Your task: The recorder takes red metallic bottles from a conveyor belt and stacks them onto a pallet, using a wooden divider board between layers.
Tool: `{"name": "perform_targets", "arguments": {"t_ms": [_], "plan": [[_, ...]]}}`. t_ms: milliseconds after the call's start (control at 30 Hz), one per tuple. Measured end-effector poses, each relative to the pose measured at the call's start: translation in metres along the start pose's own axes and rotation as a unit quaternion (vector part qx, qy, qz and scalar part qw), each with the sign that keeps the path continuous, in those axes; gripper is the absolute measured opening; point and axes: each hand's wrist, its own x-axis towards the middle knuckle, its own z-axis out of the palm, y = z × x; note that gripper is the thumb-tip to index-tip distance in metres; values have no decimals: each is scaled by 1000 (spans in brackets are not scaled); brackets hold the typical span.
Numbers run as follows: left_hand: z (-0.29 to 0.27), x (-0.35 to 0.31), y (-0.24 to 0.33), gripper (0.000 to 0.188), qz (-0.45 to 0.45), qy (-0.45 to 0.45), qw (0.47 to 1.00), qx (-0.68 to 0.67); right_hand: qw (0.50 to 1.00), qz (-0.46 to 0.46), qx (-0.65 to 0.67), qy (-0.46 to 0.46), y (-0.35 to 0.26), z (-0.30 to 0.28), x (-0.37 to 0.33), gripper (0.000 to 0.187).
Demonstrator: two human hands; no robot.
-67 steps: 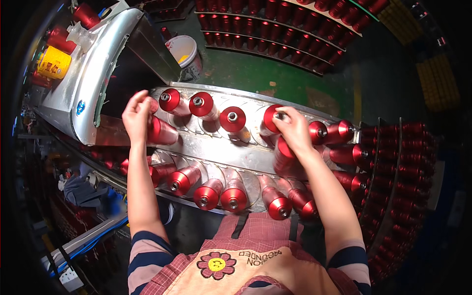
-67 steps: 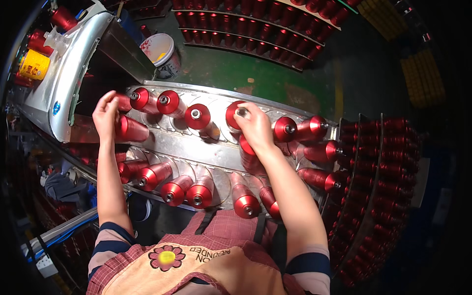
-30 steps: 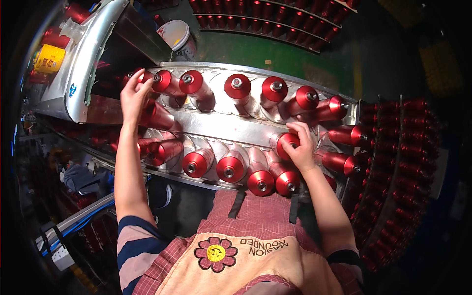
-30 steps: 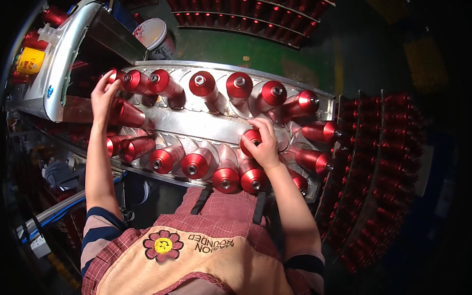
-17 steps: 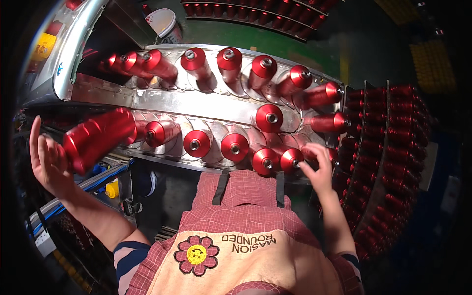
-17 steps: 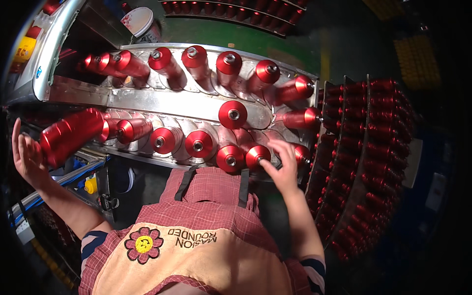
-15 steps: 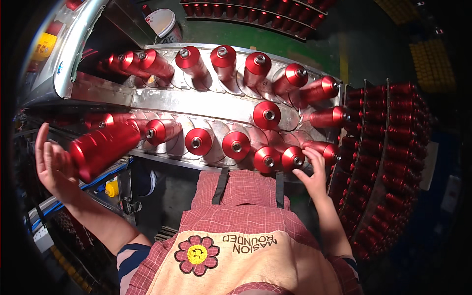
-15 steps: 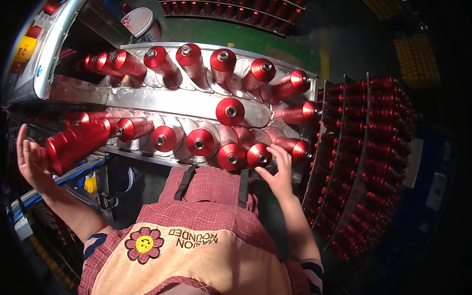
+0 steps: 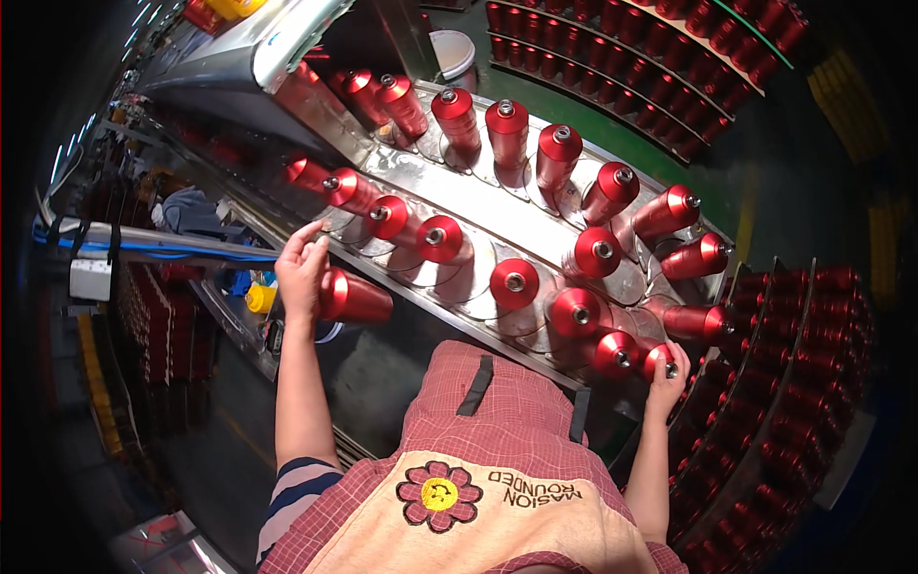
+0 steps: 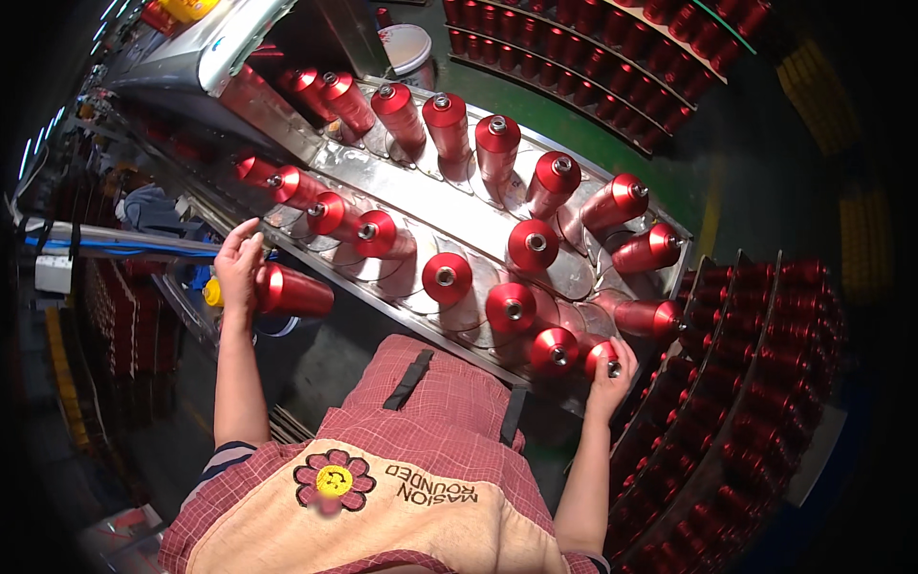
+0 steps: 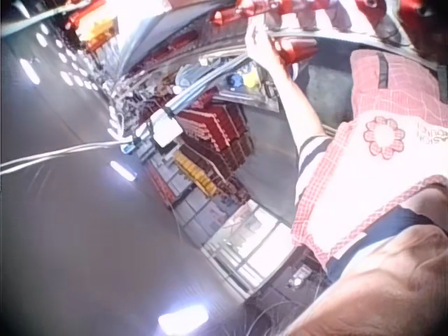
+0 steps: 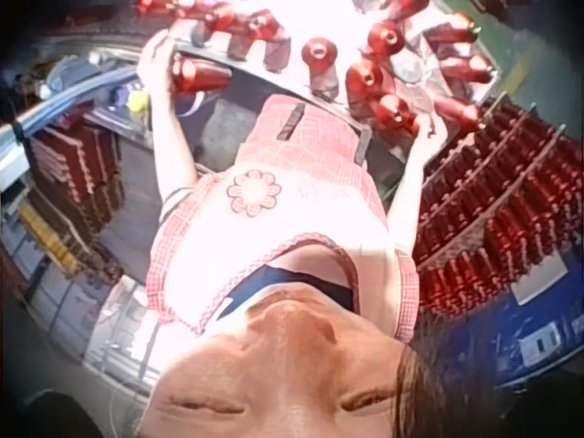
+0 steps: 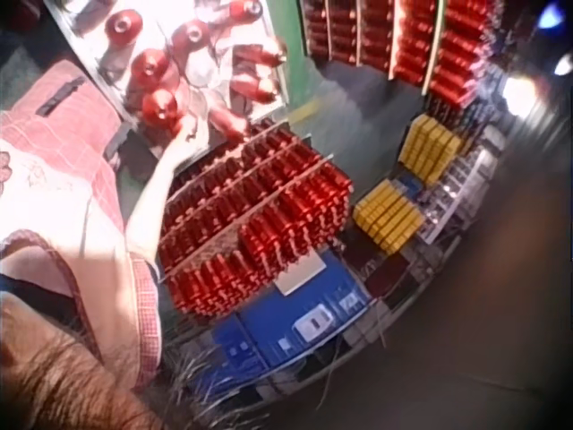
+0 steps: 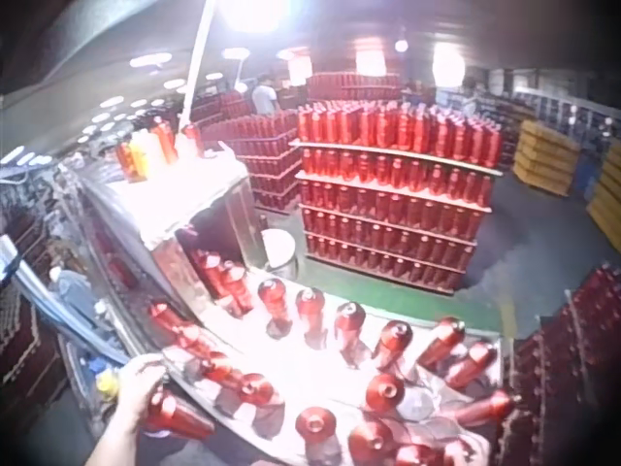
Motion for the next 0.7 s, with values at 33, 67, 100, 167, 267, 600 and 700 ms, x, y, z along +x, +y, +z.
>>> {"name": "perform_targets", "arguments": {"t_ms": [33,67,100,167,267,600,700], "plan": [[-1,1,-8,29,3,-2,1000,17,1000,14,7,-6,4,-10,4,30],[-1,2,-16,31,2,0,1000,21,1000,27,12,-10,11,-19,7,34],[1,5,-22,34,11,18,1000,23,999,44,17,-11,21,-27,10,40],[1,16,-32,41,25,46,998,25,997,63,29,-15,41,-49,16,45],[-1,39,-46,46,31,33,996,81,996,58,52,37,42,-73,24,46],[28,106,-77,64,19,95,974,205,991,-67,112,-25,-27,-53,80,46],[42,110,-84,47,-17,35,978,207,992,-64,71,-85,-46,-32,99,54]]}}
